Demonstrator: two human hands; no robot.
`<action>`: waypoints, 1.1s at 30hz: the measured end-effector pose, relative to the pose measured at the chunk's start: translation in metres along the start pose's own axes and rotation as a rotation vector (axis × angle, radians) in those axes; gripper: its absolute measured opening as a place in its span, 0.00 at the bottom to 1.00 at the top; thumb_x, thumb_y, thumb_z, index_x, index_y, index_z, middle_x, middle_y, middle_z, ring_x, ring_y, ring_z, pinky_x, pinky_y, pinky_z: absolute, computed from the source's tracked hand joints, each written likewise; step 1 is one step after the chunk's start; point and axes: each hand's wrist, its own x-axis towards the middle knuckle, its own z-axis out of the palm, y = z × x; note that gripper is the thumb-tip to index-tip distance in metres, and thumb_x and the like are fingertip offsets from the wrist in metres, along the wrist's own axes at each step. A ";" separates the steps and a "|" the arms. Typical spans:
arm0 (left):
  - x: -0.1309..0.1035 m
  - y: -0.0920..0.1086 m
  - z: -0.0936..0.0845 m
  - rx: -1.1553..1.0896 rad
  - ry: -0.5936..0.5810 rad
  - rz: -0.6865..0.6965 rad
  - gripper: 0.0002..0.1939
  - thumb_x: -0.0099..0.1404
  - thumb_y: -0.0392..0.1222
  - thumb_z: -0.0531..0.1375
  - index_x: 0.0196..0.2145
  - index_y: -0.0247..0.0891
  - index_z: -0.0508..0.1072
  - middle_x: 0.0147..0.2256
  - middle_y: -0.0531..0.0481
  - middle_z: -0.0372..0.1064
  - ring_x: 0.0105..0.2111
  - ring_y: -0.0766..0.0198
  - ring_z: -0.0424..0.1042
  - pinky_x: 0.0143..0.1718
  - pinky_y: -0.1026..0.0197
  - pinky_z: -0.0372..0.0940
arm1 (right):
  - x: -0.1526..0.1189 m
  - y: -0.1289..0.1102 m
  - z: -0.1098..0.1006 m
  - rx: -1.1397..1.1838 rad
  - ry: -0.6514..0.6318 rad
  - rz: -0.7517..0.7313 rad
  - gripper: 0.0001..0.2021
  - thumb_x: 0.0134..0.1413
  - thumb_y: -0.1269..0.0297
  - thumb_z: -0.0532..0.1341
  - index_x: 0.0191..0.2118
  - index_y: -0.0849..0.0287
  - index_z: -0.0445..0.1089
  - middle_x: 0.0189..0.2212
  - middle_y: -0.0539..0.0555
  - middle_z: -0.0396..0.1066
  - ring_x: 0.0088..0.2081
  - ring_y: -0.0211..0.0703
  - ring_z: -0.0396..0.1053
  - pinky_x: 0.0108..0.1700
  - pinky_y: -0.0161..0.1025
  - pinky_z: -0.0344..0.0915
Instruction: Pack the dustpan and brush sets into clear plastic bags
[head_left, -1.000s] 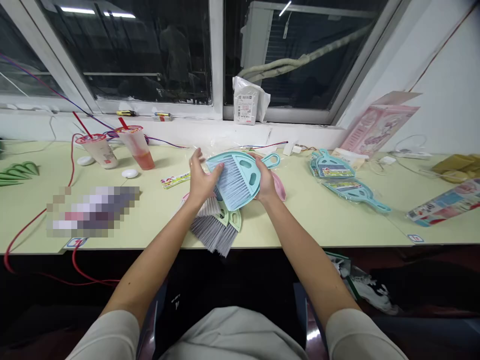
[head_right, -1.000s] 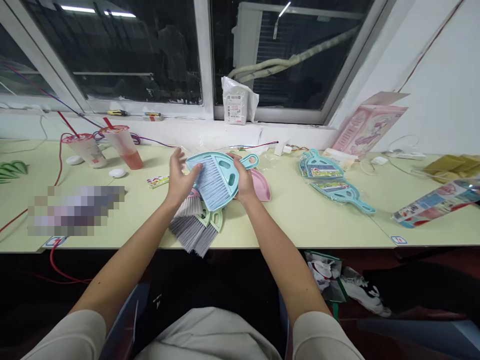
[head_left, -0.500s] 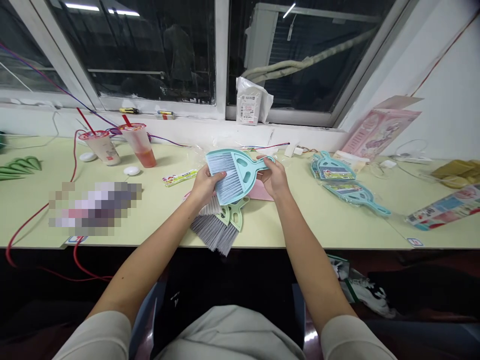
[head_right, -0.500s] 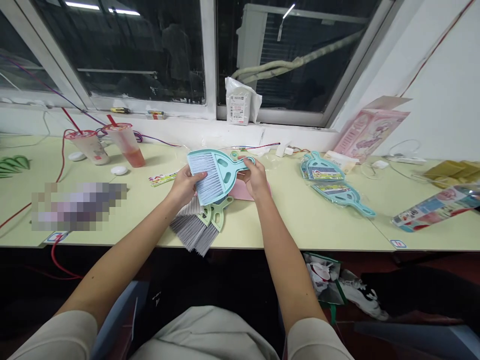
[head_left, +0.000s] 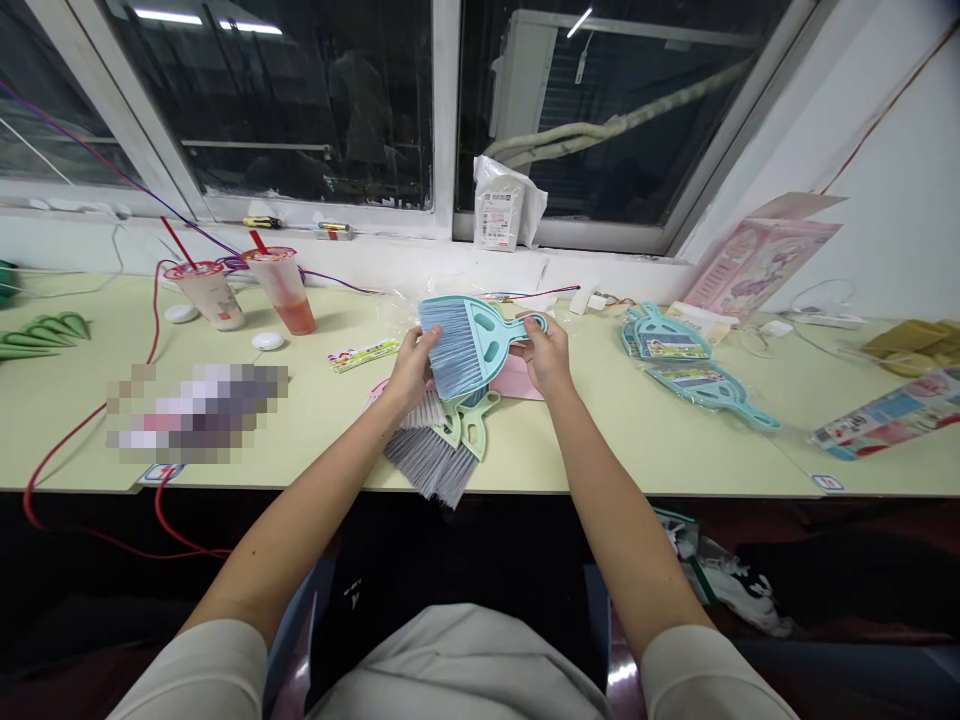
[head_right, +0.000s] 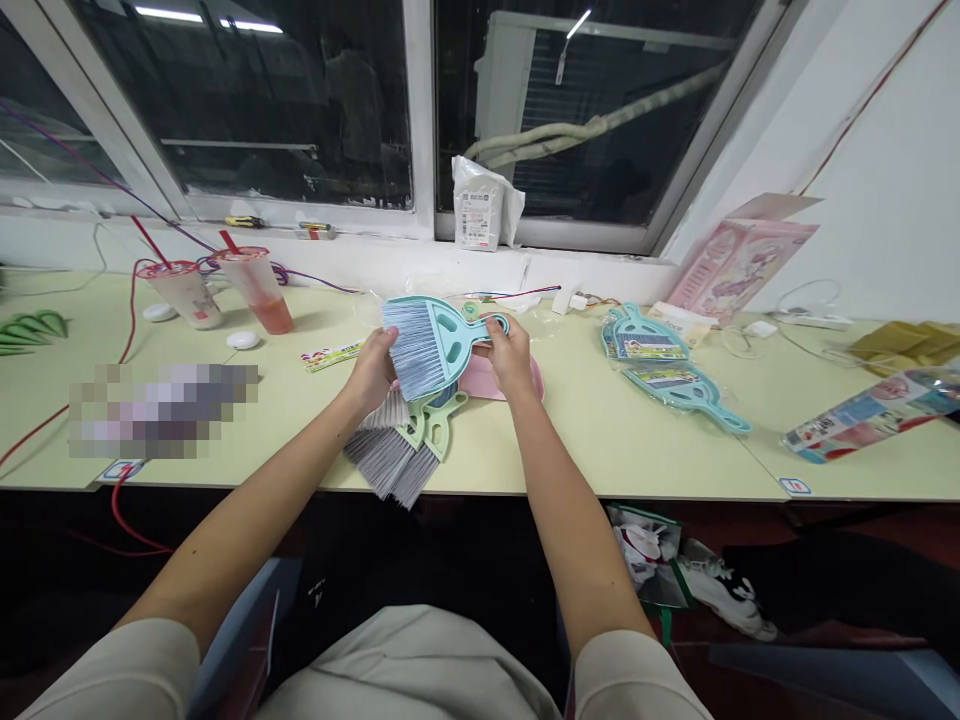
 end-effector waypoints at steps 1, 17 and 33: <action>-0.001 -0.001 0.000 0.043 0.027 0.032 0.33 0.53 0.63 0.74 0.47 0.43 0.68 0.40 0.48 0.75 0.39 0.54 0.79 0.41 0.53 0.73 | -0.001 0.001 0.001 -0.028 0.003 -0.011 0.19 0.49 0.44 0.73 0.38 0.52 0.73 0.34 0.49 0.75 0.35 0.44 0.74 0.39 0.47 0.79; 0.000 -0.008 -0.005 0.401 0.214 0.233 0.35 0.50 0.46 0.76 0.49 0.43 0.62 0.49 0.46 0.71 0.50 0.54 0.73 0.52 0.53 0.68 | -0.006 0.006 0.005 -0.122 -0.064 0.031 0.16 0.46 0.53 0.76 0.38 0.53 0.75 0.30 0.47 0.69 0.31 0.44 0.73 0.38 0.51 0.82; 0.003 -0.014 -0.003 -0.066 -0.007 -0.049 0.29 0.47 0.49 0.78 0.45 0.37 0.77 0.42 0.44 0.81 0.41 0.53 0.80 0.46 0.49 0.75 | -0.012 0.011 0.018 0.151 -0.141 0.202 0.24 0.42 0.57 0.79 0.43 0.50 0.70 0.42 0.47 0.81 0.40 0.43 0.78 0.41 0.41 0.78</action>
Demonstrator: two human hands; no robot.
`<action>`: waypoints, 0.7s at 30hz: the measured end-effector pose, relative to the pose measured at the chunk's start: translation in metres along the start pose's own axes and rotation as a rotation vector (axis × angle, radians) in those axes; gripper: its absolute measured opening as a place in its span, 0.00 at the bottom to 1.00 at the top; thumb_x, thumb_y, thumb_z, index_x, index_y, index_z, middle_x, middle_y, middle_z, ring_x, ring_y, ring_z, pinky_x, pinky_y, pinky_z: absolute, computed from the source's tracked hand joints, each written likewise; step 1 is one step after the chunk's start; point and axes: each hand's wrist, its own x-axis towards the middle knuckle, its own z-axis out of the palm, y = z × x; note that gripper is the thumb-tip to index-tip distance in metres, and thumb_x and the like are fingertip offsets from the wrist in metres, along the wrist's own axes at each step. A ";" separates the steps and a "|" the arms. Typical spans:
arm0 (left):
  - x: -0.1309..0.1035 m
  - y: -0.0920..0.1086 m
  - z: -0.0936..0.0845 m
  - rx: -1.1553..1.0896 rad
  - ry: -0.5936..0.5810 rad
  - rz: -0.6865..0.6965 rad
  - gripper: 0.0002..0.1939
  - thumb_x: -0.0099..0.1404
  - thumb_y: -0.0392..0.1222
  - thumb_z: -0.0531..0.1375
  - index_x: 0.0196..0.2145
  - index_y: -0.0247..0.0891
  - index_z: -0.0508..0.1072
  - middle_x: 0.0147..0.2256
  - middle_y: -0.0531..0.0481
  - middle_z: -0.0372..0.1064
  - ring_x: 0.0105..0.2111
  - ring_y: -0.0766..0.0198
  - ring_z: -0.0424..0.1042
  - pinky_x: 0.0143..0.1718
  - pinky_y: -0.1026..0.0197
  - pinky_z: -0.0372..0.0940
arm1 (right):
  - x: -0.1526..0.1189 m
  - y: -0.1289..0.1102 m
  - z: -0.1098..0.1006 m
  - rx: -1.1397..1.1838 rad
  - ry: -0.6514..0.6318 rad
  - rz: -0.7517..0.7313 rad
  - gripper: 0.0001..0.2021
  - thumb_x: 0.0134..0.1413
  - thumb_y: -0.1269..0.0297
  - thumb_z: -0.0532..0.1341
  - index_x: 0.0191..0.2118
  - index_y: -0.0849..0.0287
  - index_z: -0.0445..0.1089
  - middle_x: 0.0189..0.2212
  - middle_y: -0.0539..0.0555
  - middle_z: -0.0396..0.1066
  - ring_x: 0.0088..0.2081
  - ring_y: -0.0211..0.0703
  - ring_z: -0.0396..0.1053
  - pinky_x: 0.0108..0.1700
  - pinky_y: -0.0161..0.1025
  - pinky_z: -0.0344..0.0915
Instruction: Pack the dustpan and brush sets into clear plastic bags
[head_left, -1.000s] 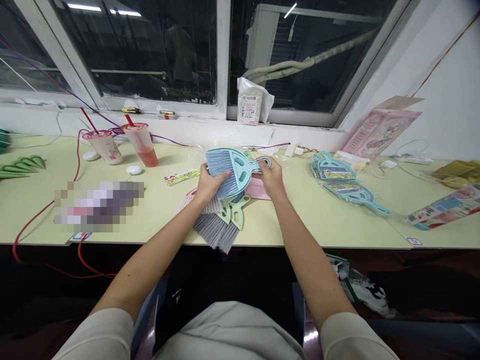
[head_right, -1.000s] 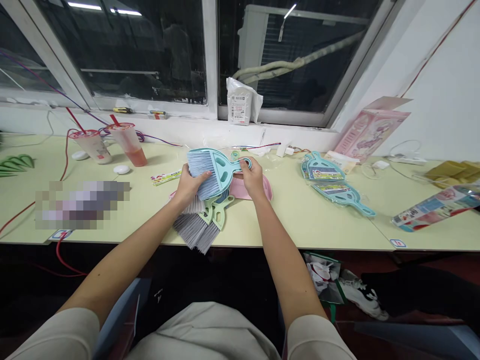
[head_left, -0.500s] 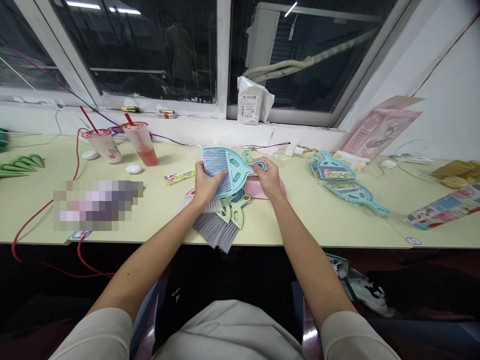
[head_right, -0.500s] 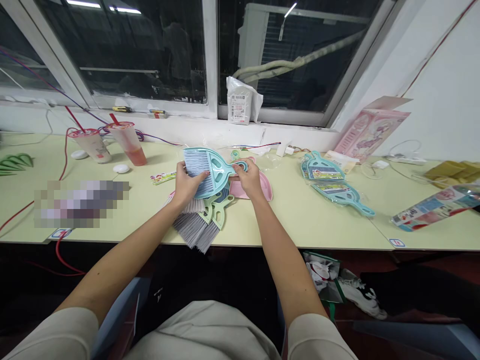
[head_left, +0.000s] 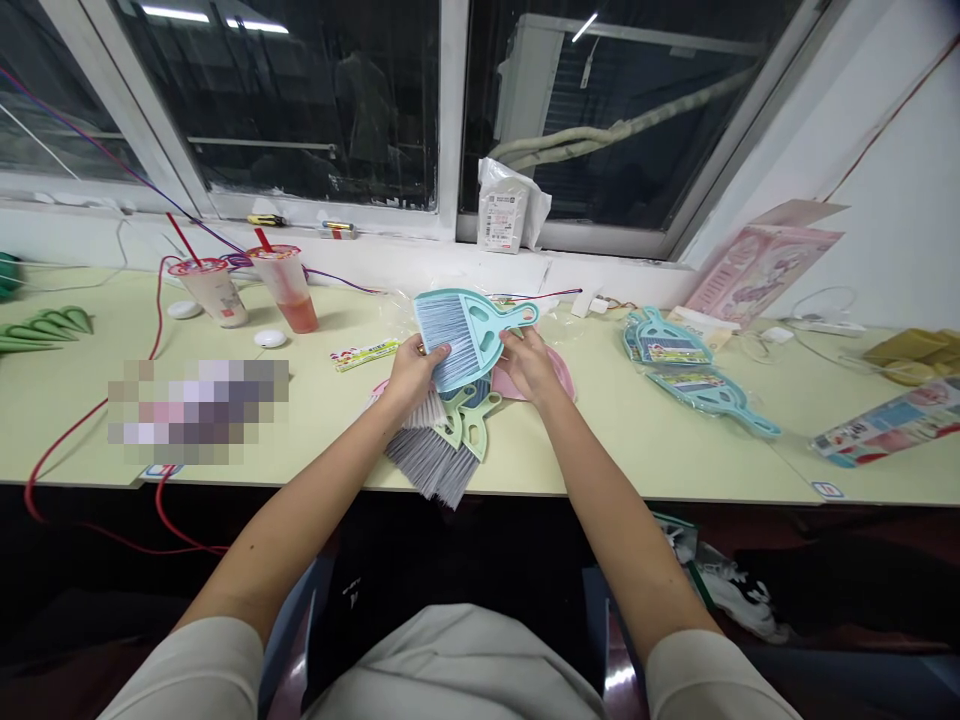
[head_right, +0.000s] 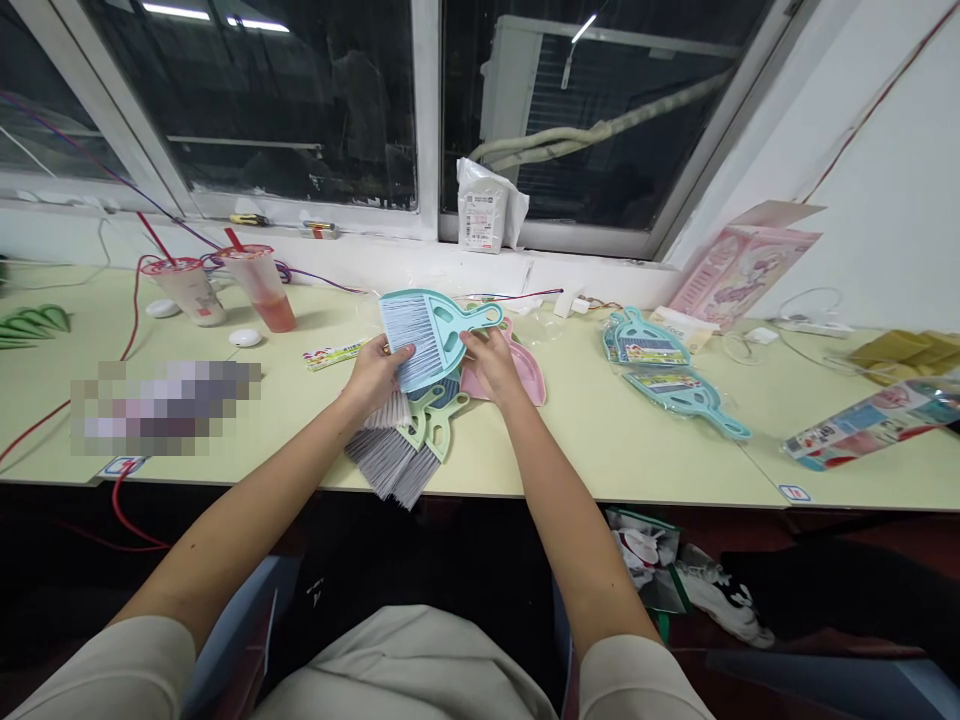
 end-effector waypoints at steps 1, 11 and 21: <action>-0.002 0.000 0.001 0.005 -0.024 -0.003 0.30 0.47 0.50 0.78 0.45 0.37 0.77 0.42 0.44 0.81 0.41 0.53 0.80 0.45 0.50 0.75 | -0.002 0.003 0.002 0.003 -0.018 0.026 0.24 0.42 0.58 0.79 0.44 0.50 0.70 0.42 0.48 0.81 0.40 0.45 0.79 0.42 0.43 0.79; 0.002 0.026 -0.015 0.338 -0.171 -0.012 0.24 0.61 0.62 0.69 0.42 0.38 0.76 0.38 0.43 0.79 0.35 0.56 0.78 0.38 0.54 0.73 | -0.004 0.002 0.002 0.090 0.138 0.101 0.21 0.40 0.71 0.76 0.43 0.54 0.73 0.36 0.49 0.82 0.40 0.49 0.81 0.45 0.46 0.80; 0.075 0.025 -0.156 1.719 0.310 -0.087 0.22 0.67 0.51 0.60 0.49 0.30 0.75 0.56 0.23 0.70 0.59 0.31 0.65 0.56 0.40 0.61 | 0.007 -0.005 -0.009 0.161 0.219 0.317 0.08 0.52 0.74 0.64 0.38 0.58 0.75 0.33 0.51 0.82 0.33 0.44 0.79 0.38 0.39 0.78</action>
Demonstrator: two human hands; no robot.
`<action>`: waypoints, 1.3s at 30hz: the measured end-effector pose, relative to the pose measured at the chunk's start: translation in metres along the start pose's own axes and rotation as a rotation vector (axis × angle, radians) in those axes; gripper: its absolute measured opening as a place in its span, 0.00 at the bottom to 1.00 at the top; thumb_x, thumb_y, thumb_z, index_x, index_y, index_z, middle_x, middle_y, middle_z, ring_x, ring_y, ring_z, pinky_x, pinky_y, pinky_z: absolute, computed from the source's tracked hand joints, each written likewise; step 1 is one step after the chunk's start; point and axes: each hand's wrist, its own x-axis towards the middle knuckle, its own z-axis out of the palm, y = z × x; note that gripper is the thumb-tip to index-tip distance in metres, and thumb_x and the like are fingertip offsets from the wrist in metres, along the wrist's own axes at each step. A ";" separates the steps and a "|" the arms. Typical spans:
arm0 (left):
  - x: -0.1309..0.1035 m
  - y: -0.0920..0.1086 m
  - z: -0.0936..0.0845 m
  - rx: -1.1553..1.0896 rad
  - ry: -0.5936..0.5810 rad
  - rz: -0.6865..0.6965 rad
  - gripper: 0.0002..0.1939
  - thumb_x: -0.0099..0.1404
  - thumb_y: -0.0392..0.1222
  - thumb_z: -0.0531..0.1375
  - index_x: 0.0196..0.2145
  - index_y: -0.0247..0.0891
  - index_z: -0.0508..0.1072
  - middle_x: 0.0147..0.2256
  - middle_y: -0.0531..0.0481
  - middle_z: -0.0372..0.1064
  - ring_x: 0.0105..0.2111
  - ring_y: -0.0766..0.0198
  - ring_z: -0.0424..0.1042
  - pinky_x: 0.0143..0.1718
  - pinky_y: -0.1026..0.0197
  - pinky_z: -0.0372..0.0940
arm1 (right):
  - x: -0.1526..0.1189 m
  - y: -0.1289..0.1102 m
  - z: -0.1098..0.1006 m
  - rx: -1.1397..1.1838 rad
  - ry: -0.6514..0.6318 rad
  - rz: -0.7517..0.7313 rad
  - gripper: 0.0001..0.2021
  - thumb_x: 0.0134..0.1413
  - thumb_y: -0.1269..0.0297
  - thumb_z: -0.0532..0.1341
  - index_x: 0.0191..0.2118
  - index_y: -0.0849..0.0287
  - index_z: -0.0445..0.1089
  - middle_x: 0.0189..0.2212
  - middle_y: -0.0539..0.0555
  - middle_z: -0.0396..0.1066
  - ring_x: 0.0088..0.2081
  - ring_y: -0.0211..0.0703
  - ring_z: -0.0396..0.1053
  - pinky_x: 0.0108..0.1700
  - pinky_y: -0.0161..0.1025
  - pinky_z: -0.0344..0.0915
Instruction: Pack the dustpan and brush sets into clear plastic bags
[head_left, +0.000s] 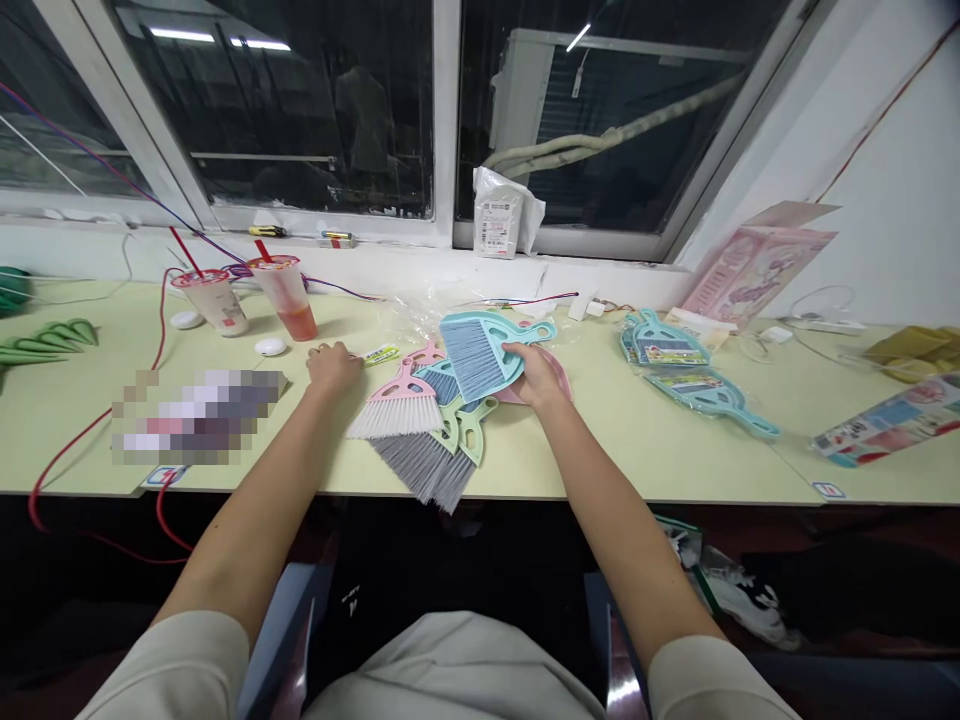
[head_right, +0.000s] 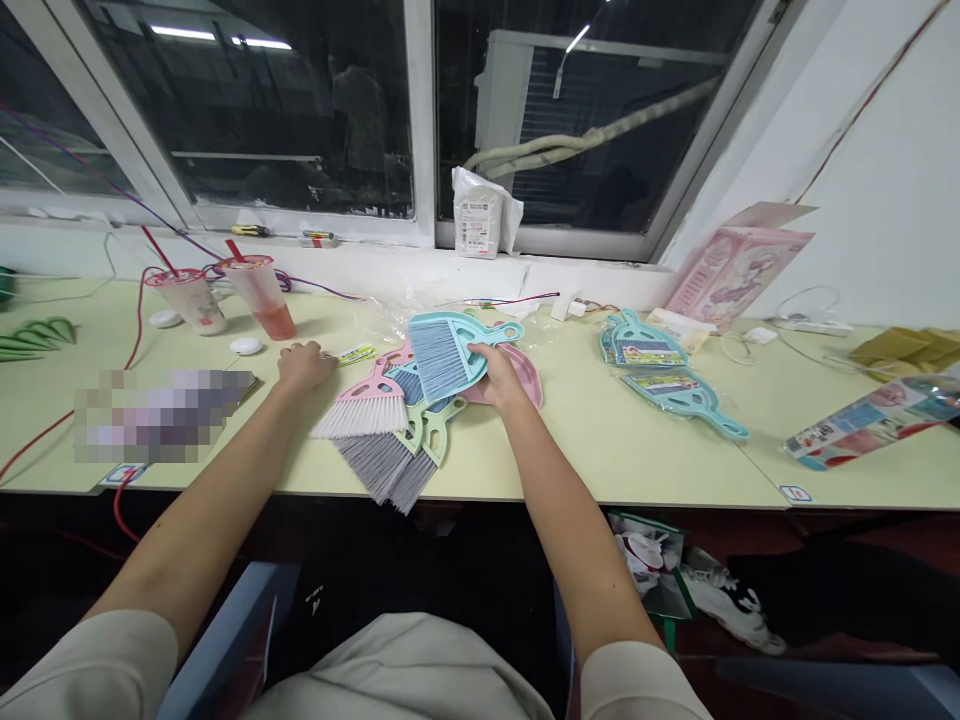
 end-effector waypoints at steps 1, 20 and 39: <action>0.003 -0.005 0.004 0.013 -0.031 -0.015 0.21 0.67 0.51 0.59 0.48 0.31 0.76 0.57 0.23 0.70 0.59 0.31 0.64 0.56 0.40 0.61 | 0.000 0.000 0.000 0.004 -0.003 0.020 0.09 0.52 0.75 0.64 0.39 0.58 0.75 0.33 0.51 0.82 0.33 0.44 0.79 0.39 0.39 0.78; 0.002 -0.023 -0.021 -0.443 0.229 -0.050 0.09 0.64 0.38 0.62 0.39 0.37 0.81 0.36 0.43 0.76 0.40 0.52 0.75 0.43 0.53 0.69 | 0.009 -0.009 -0.015 0.038 0.055 0.023 0.07 0.57 0.72 0.62 0.40 0.57 0.76 0.35 0.50 0.82 0.37 0.43 0.80 0.41 0.39 0.79; -0.035 0.166 -0.063 -0.322 -0.192 0.765 0.31 0.57 0.44 0.72 0.58 0.42 0.73 0.50 0.42 0.75 0.47 0.47 0.75 0.46 0.51 0.69 | 0.004 0.009 -0.004 0.015 -0.018 0.264 0.11 0.59 0.67 0.68 0.48 0.57 0.75 0.32 0.52 0.80 0.35 0.49 0.80 0.43 0.51 0.80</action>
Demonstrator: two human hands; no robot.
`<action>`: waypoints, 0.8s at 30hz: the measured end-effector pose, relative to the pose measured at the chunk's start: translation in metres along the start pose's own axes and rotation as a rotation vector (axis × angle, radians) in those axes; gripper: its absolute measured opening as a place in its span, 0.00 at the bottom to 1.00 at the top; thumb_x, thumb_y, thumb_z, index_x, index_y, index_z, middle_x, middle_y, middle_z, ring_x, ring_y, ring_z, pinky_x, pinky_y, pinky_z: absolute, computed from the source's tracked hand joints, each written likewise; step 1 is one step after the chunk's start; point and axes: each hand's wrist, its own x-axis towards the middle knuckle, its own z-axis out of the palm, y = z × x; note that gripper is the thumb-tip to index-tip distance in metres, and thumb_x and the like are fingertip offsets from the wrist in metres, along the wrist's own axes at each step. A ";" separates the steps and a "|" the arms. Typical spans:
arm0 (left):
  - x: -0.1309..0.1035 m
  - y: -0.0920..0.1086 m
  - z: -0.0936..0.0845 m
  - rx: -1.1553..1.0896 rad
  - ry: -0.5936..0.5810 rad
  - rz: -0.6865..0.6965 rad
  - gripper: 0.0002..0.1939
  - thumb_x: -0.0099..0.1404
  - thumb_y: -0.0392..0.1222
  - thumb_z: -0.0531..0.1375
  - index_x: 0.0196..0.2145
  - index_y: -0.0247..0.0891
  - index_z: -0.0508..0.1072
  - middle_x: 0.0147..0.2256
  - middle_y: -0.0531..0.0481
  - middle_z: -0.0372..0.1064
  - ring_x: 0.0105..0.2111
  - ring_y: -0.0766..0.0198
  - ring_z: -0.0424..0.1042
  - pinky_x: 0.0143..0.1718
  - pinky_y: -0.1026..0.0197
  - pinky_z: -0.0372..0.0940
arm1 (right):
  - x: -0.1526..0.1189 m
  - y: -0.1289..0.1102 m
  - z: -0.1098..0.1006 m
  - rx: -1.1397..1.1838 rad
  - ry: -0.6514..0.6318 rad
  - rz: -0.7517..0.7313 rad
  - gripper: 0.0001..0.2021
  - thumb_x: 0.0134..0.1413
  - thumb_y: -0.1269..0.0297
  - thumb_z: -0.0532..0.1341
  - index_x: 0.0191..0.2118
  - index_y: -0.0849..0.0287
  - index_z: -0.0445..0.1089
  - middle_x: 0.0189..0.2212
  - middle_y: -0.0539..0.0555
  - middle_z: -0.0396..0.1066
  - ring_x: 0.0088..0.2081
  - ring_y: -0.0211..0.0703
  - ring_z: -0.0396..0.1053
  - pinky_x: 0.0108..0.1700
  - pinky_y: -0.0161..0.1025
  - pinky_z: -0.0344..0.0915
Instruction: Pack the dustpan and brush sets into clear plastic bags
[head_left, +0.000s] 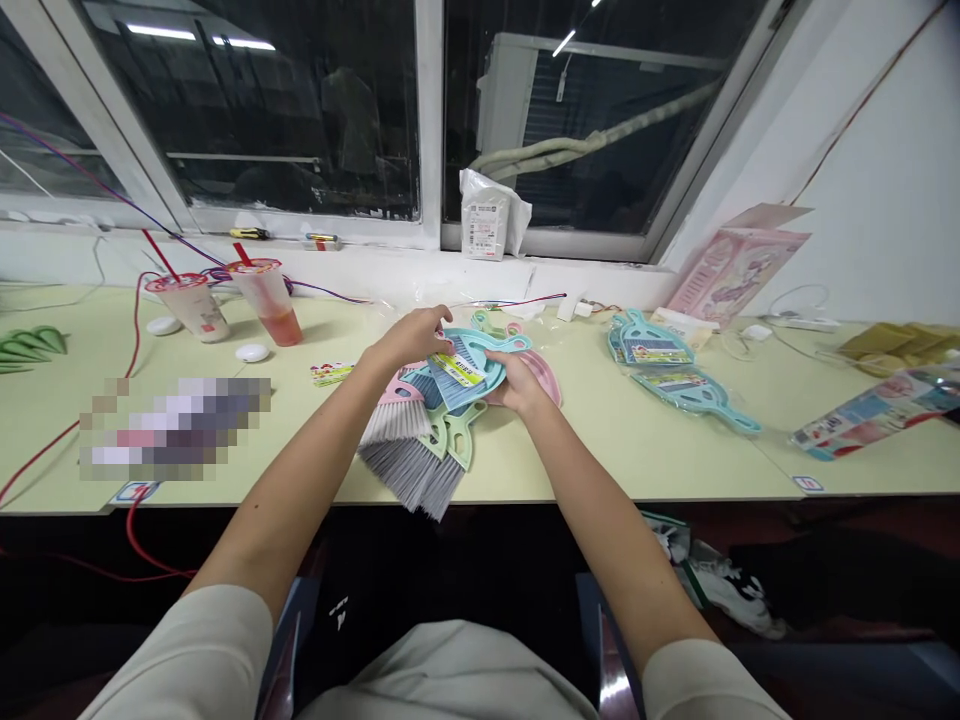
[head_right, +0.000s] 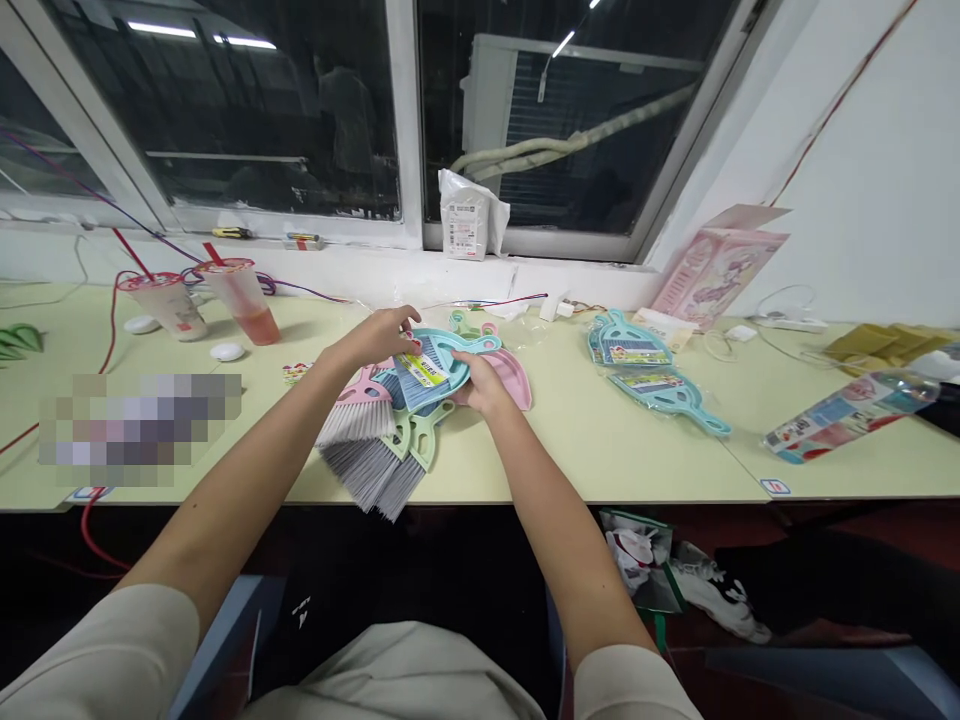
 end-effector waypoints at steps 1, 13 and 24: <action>-0.003 0.000 0.002 0.044 0.059 0.013 0.32 0.57 0.45 0.73 0.58 0.41 0.72 0.52 0.41 0.73 0.50 0.46 0.74 0.49 0.50 0.69 | 0.001 0.000 -0.001 0.006 -0.004 0.006 0.11 0.58 0.67 0.67 0.48 0.57 0.75 0.32 0.52 0.80 0.35 0.49 0.80 0.43 0.51 0.80; -0.053 0.037 0.026 0.155 0.194 0.086 0.25 0.70 0.60 0.61 0.54 0.39 0.77 0.55 0.37 0.74 0.58 0.41 0.70 0.62 0.42 0.61 | 0.004 -0.002 0.001 0.083 0.103 -0.147 0.08 0.62 0.72 0.62 0.45 0.59 0.75 0.28 0.51 0.80 0.32 0.47 0.80 0.40 0.44 0.80; -0.051 0.028 0.034 0.056 0.059 0.187 0.26 0.70 0.55 0.59 0.60 0.42 0.74 0.63 0.43 0.71 0.66 0.45 0.66 0.67 0.42 0.59 | 0.006 0.000 0.000 0.079 0.166 -0.130 0.07 0.60 0.71 0.65 0.44 0.58 0.75 0.28 0.50 0.79 0.32 0.47 0.80 0.38 0.44 0.81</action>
